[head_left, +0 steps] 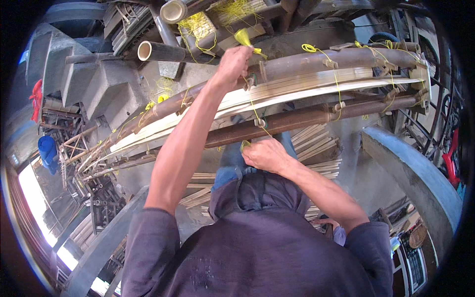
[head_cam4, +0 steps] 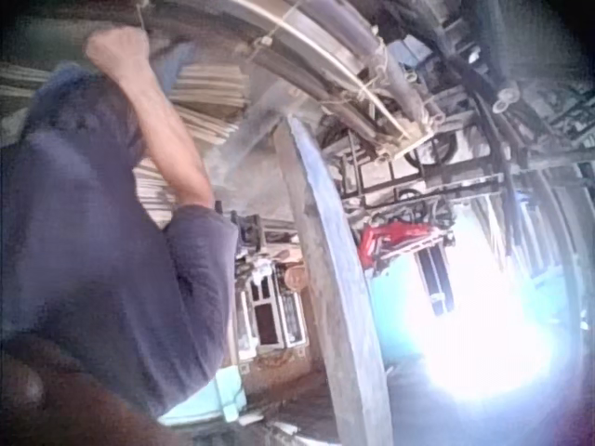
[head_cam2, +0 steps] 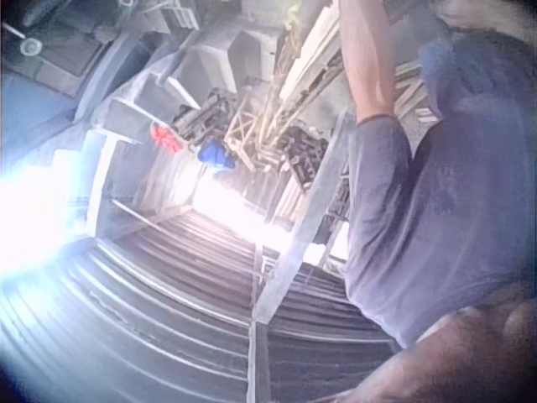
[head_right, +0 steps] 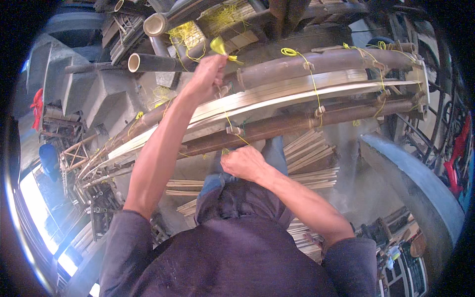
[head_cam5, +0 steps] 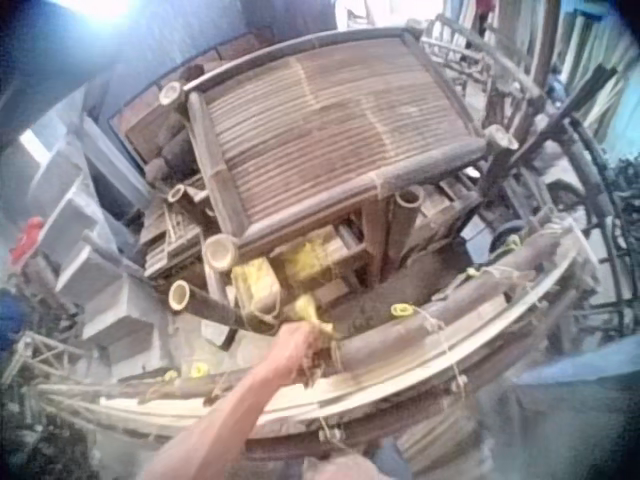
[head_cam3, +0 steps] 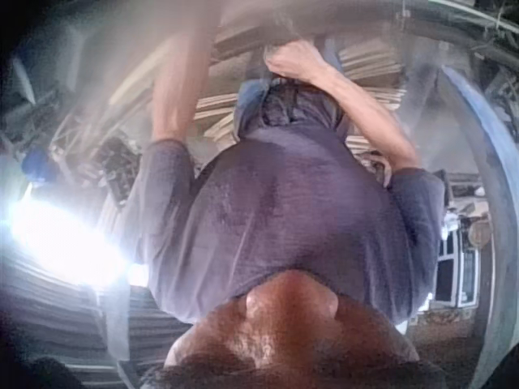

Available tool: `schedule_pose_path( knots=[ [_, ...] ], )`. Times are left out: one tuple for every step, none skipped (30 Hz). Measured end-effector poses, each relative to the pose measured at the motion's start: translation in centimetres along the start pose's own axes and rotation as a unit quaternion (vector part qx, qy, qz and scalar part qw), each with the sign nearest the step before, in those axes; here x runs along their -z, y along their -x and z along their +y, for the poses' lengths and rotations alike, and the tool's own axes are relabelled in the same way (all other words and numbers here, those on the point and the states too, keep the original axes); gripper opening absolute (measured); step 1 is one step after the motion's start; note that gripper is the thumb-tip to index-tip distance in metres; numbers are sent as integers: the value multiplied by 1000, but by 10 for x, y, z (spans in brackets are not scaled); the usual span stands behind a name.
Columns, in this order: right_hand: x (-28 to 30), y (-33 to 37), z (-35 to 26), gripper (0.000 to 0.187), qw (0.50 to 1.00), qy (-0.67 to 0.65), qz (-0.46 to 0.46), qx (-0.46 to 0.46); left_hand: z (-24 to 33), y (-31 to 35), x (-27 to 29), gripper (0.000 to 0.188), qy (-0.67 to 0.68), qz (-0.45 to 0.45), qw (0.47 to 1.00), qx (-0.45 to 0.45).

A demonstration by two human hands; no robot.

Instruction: The person repeatedly ties thin wooden strips to a horizontal bamboo frame using yellow string. They pick up a strip, place it on the frame, and wrap the string around it multiple times to secure it. The process is repeated several times throughout the clip.

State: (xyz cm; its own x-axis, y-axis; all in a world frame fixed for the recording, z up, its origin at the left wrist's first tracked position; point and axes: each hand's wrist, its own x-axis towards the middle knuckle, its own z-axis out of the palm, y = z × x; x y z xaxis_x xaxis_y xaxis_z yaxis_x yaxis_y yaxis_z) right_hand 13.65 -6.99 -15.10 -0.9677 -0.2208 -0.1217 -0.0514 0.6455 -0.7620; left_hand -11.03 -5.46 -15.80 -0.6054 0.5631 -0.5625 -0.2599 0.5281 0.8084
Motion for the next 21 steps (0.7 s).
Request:
schedule_pose_path(
  knots=[
    [3,0,0,16,1000,-15,-4,-16,-21,-18,1,31,133,-45,987,84],
    [5,-5,5,16,999,6,10,-34,6,-23,-6,28,217,23,975,43],
    [2,-7,5,16,998,26,15,-54,26,-19,-11,25,308,89,947,10],
    [-3,-9,-6,15,998,44,5,-53,23,-50,36,31,356,61,933,10],
    [-1,-7,-9,19,998,51,27,-20,19,-77,76,41,388,-8,921,39],
    [14,-1,-27,29,995,72,65,-16,19,-69,75,48,260,17,965,30],
    [26,6,-53,43,990,93,102,-4,23,-56,82,56,128,50,990,16],
    [21,15,-69,56,996,3,84,1,12,-54,106,57,-38,106,990,-88],
    [11,19,-88,69,994,-88,61,-3,-15,-58,128,58,-198,155,950,-183],
    [-9,21,-102,71,890,-431,-1,-147,-26,-48,137,59,-350,195,877,-266],
    [-36,3,-114,72,710,-670,62,-207,-38,-37,151,57,-327,146,890,-283],
    [-82,-25,-107,62,641,-706,138,-266,-28,-7,154,55,-306,86,897,-308],
    [-114,-52,-98,53,564,-734,204,-318,-20,29,166,54,-284,33,900,-328],
    [-113,-66,-100,42,678,-622,181,-347,-13,68,176,47,-269,3,922,-279],
    [-109,-79,-102,32,772,-496,155,-366,-12,106,179,41,-256,-29,938,-232],
    [-110,-88,-113,24,841,-357,136,-383,-26,143,180,36,-270,-12,928,-254],
    [-92,-74,-128,22,891,-315,219,-243,-37,169,180,32,-278,18,920,-277],
    [-29,-78,-161,23,931,-173,222,-232,-63,185,179,29,-276,20,918,-283],
    [31,-89,-181,18,960,-89,198,-178,-91,193,175,27,-281,23,915,-287],
    [74,-118,-205,17,984,62,133,-104,-106,197,170,25,-289,56,905,-308],
    [99,-151,-214,15,974,215,69,-18,-112,196,165,23,-298,95,889,-334]
  ],
)
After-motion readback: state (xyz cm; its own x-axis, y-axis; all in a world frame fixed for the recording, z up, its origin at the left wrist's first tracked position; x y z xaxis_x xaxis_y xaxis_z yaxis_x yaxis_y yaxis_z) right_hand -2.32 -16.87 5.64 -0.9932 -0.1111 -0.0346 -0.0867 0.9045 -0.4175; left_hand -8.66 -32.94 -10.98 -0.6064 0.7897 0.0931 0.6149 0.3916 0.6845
